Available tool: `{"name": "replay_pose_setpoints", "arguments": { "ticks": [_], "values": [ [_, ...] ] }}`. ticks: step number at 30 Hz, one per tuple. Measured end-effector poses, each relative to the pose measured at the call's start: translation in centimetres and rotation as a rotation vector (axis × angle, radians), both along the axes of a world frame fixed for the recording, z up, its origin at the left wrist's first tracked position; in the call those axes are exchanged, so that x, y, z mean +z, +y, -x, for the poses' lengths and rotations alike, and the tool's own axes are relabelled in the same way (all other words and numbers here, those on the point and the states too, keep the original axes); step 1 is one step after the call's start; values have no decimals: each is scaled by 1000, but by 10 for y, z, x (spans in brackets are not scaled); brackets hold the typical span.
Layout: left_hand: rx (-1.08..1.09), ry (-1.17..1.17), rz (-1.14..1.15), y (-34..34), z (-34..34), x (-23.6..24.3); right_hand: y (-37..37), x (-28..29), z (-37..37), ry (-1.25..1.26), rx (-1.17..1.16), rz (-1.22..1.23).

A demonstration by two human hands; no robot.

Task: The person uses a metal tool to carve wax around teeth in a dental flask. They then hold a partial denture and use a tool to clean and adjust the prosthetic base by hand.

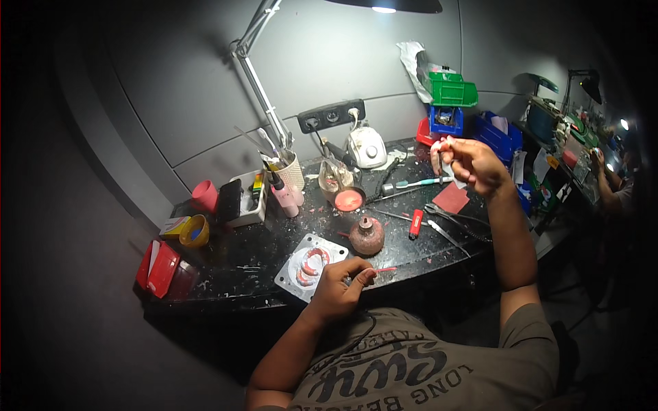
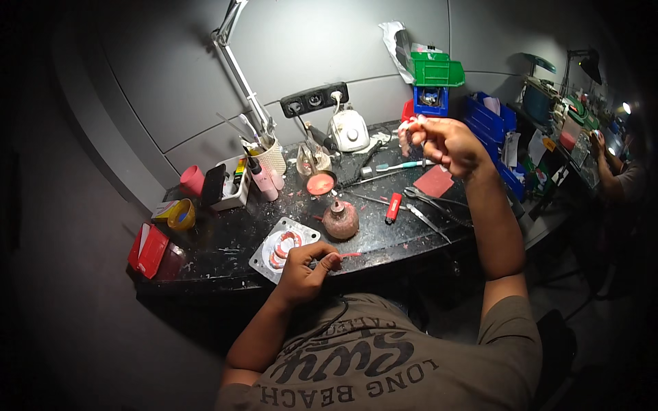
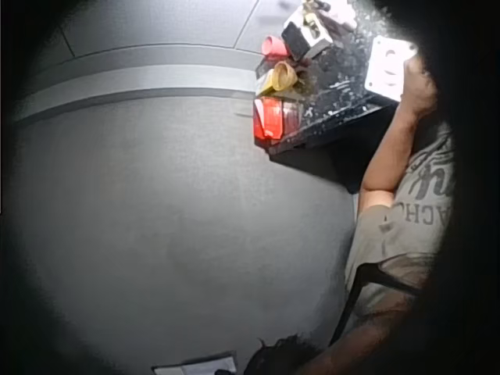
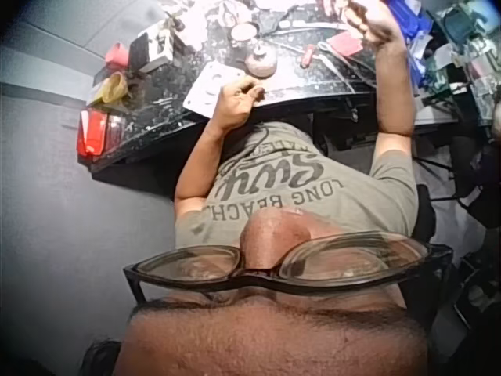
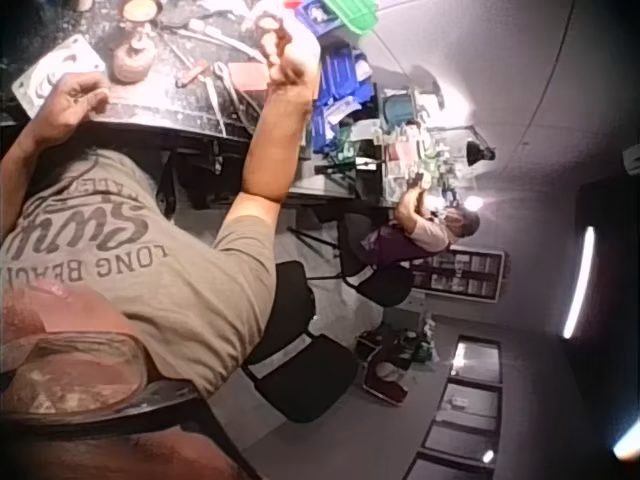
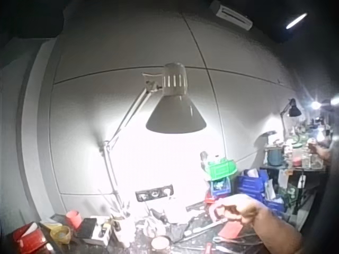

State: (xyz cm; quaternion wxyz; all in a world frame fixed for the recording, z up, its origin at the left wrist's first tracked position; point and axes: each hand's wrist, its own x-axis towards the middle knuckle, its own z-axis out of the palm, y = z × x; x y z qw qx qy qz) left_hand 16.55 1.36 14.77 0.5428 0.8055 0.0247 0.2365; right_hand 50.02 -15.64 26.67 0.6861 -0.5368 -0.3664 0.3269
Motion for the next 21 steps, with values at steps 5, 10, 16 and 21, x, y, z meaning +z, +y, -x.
{"name": "replay_pose_setpoints", "arguments": {
  "ticks": [5,10,16,21],
  "values": [
    [-202,-145,74,-4,-2,10,-11,-5,77,-50,165,166],
    [-211,-129,172,-15,-2,15,4,-24,117,-141,280,210],
    [-234,-79,311,-20,1,13,22,-44,139,-286,334,169],
    [-253,-67,258,-16,4,9,26,-45,149,-306,333,241]
  ]
}}
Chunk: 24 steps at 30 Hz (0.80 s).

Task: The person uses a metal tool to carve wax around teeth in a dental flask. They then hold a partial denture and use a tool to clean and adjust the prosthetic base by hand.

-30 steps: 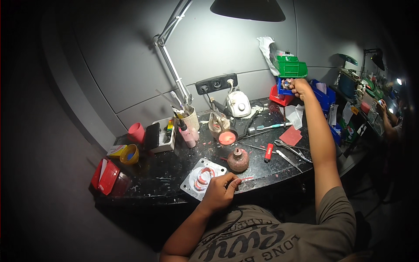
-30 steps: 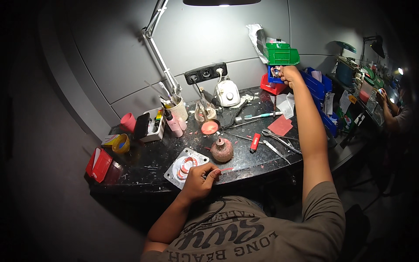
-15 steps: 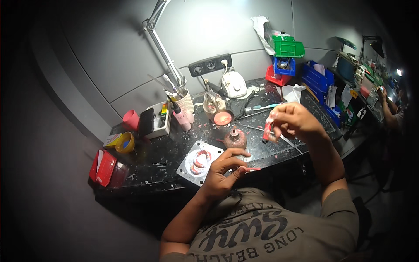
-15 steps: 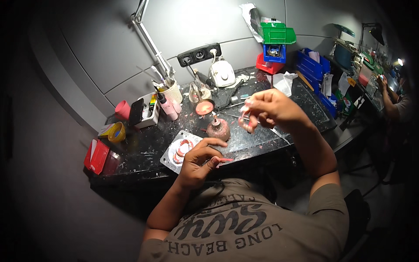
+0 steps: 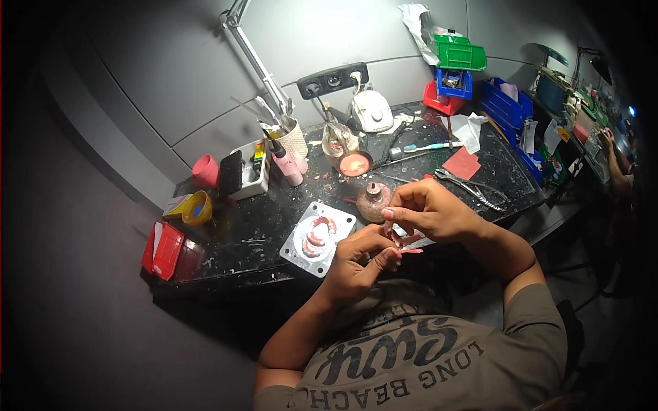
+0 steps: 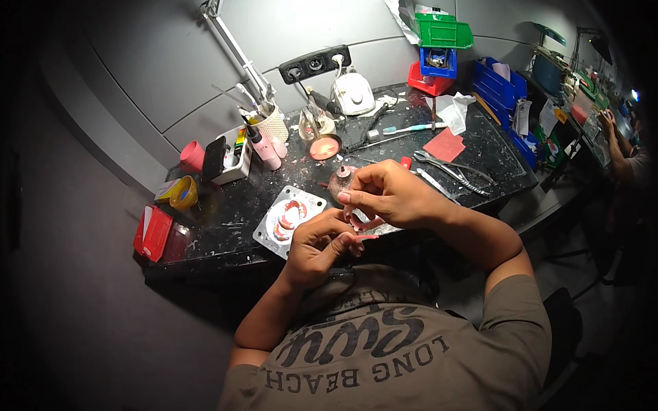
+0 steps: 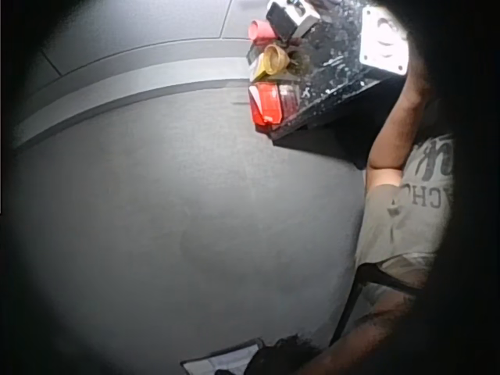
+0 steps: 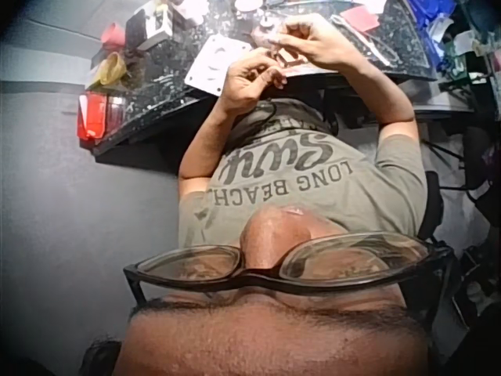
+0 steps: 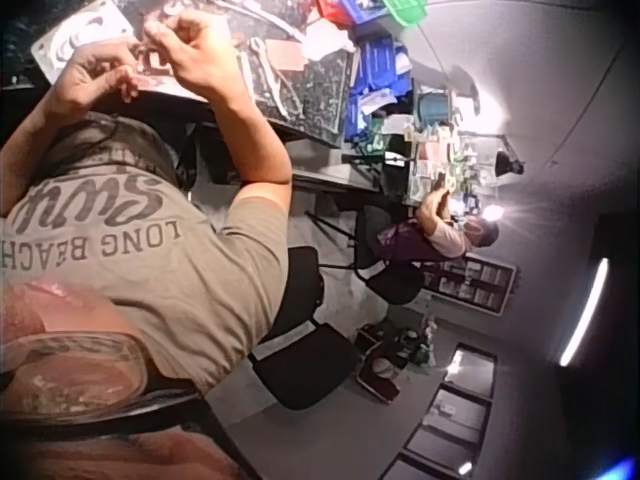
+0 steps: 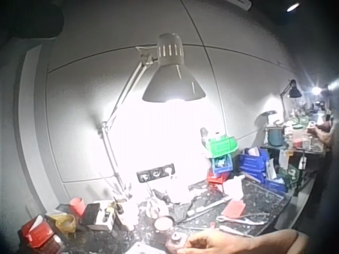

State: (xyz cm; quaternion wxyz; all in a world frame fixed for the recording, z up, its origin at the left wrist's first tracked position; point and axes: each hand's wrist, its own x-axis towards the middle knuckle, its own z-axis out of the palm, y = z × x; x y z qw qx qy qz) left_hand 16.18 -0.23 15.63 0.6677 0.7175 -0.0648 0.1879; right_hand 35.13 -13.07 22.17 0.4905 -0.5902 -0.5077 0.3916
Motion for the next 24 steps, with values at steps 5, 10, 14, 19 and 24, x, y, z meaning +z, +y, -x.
{"name": "replay_pose_setpoints", "arguments": {
  "ticks": [5,10,14,19,24],
  "values": [
    [-32,-69,142,-4,0,1,-4,5,6,-50,12,-52],
    [-67,-75,275,1,-2,-5,-8,4,11,-190,-28,-59],
    [-37,-52,304,6,-2,-6,-8,-8,8,-172,-5,-193],
    [37,-107,354,10,1,-6,-24,9,3,-229,-42,-186],
    [78,-117,289,8,0,-4,-32,-5,-2,-482,3,-394]
  ]
}}
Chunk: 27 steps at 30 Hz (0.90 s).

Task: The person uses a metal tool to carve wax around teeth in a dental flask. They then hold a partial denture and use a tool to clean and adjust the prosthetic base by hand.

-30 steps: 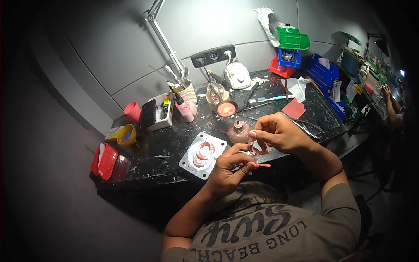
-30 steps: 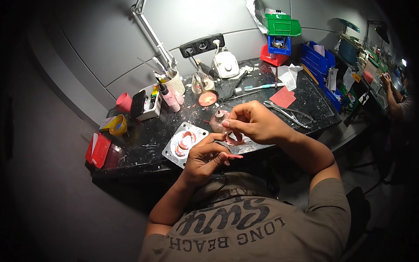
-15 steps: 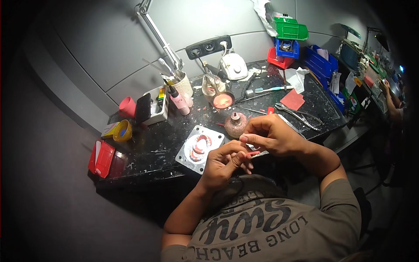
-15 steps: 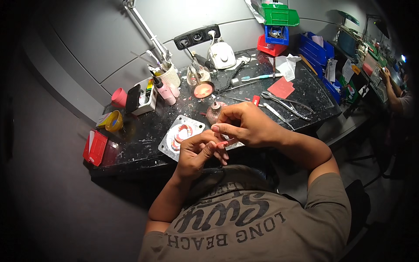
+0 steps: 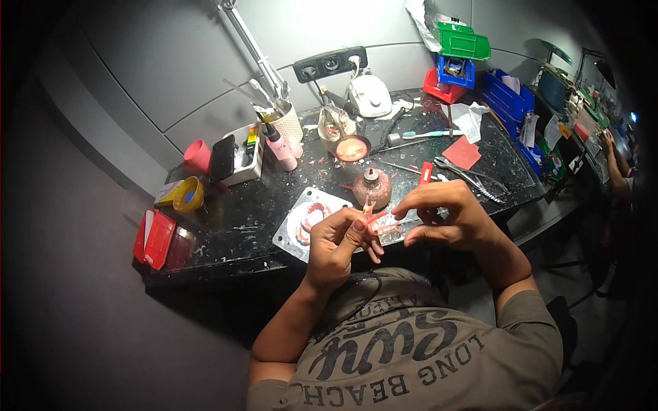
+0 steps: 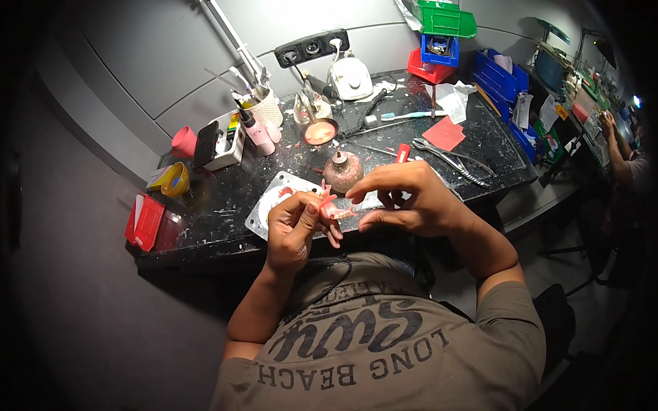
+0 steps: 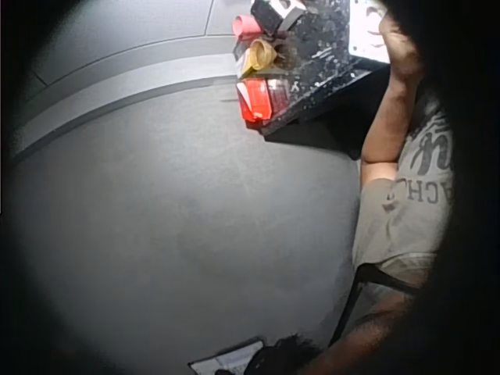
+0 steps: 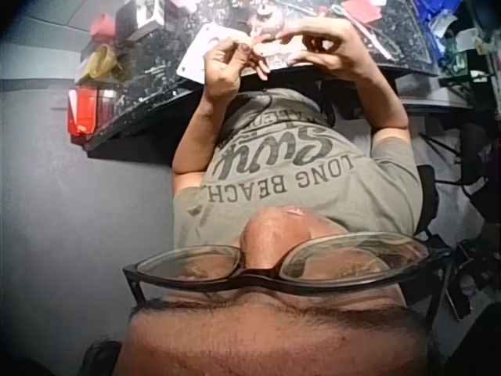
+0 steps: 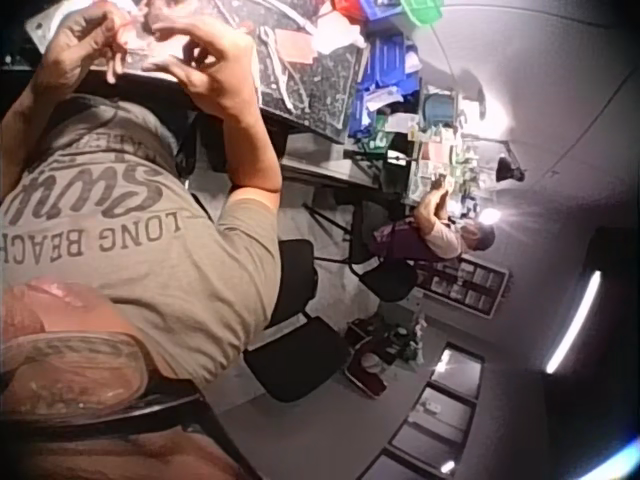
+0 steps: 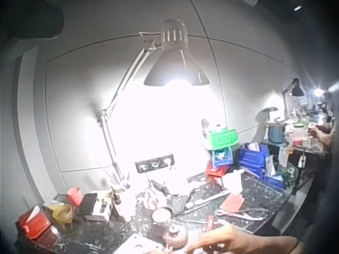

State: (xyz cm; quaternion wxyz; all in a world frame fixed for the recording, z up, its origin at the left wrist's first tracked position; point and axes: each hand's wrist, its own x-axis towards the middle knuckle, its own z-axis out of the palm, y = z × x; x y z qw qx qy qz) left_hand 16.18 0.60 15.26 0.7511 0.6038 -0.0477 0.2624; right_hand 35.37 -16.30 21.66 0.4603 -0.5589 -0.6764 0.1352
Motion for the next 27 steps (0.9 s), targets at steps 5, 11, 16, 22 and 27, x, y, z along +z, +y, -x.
{"name": "replay_pose_setpoints", "arguments": {
  "ticks": [5,11,16,22,27],
  "values": [
    [-2,6,0,-1,0,2,2,-6,4,-56,-8,-98],
    [-13,15,-18,0,1,2,2,-7,5,16,28,-93],
    [-13,10,-21,-1,1,-1,1,-7,6,1,19,-87],
    [-26,6,-24,0,1,-2,-1,-7,8,-9,6,-86],
    [-26,16,-1,-1,2,-2,0,-7,7,-25,-14,-78]
  ]
}}
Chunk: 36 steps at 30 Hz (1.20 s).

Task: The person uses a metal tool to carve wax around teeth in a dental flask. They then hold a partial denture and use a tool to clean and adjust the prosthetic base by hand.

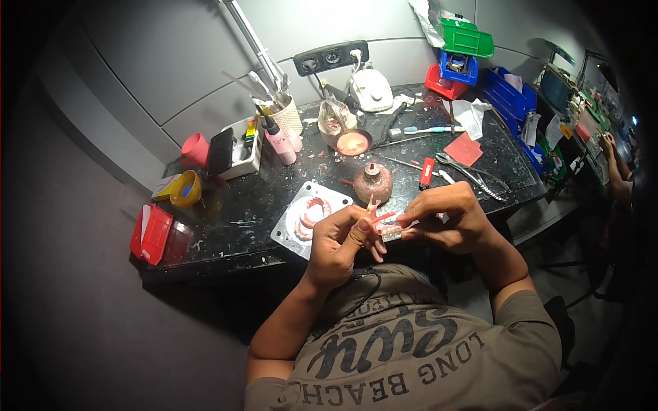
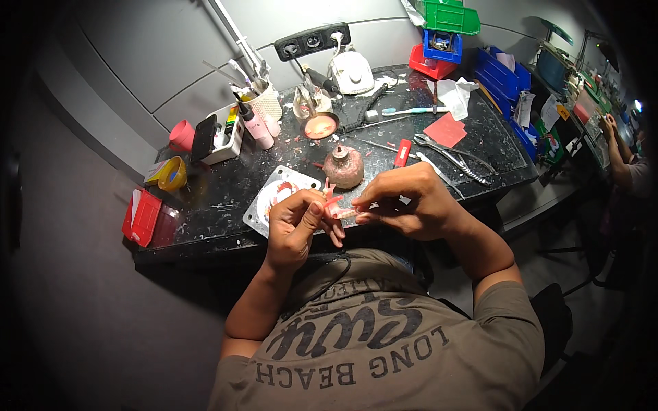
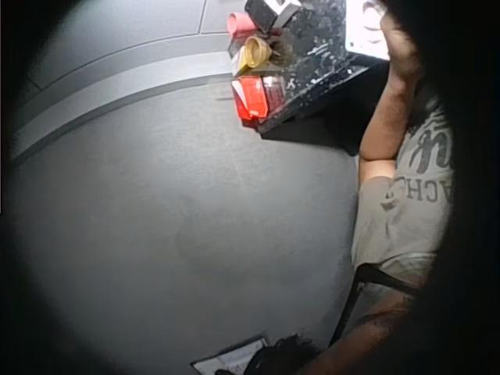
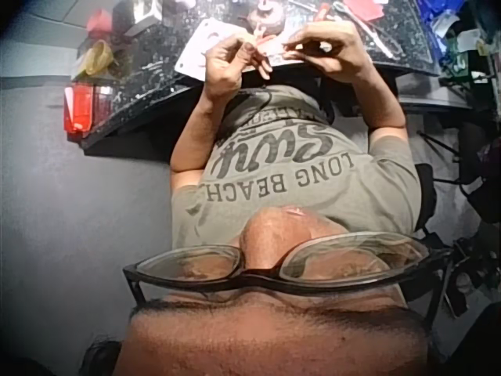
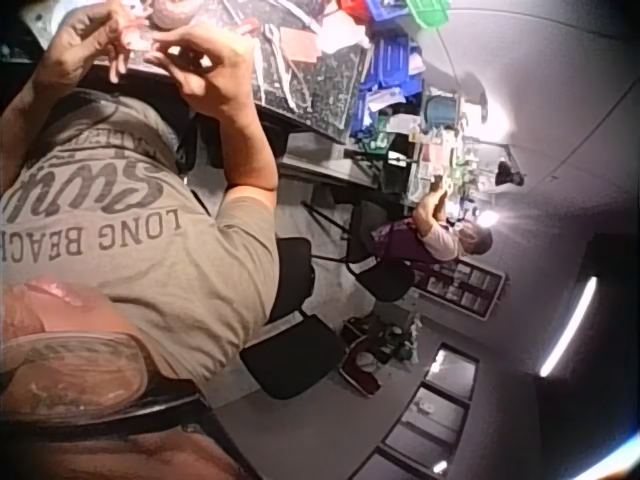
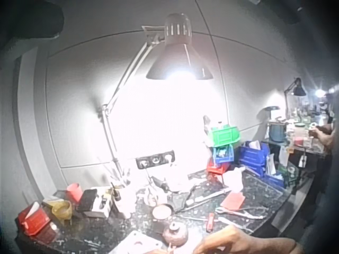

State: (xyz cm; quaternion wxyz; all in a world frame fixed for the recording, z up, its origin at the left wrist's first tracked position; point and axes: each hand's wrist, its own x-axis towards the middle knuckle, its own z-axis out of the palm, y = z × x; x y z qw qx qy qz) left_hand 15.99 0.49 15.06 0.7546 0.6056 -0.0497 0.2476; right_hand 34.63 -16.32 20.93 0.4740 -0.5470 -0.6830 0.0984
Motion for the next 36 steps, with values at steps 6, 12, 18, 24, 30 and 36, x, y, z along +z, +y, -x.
{"name": "replay_pose_setpoints", "arguments": {
  "ticks": [6,12,18,24,30,36],
  "values": [
    [-17,-17,-1,0,0,0,-1,-2,-1,11,9,-22],
    [-33,-93,5,-2,-1,-3,-1,-1,-1,116,-45,40],
    [54,-103,134,2,-2,-4,-5,-6,-4,675,-39,212],
    [41,-106,62,5,-2,-5,-2,-8,-6,695,-5,235],
    [-23,-97,107,4,0,-5,-1,-9,-6,684,11,252],
    [-67,-101,229,2,0,-2,-2,-10,-7,664,34,269]
  ]
}}
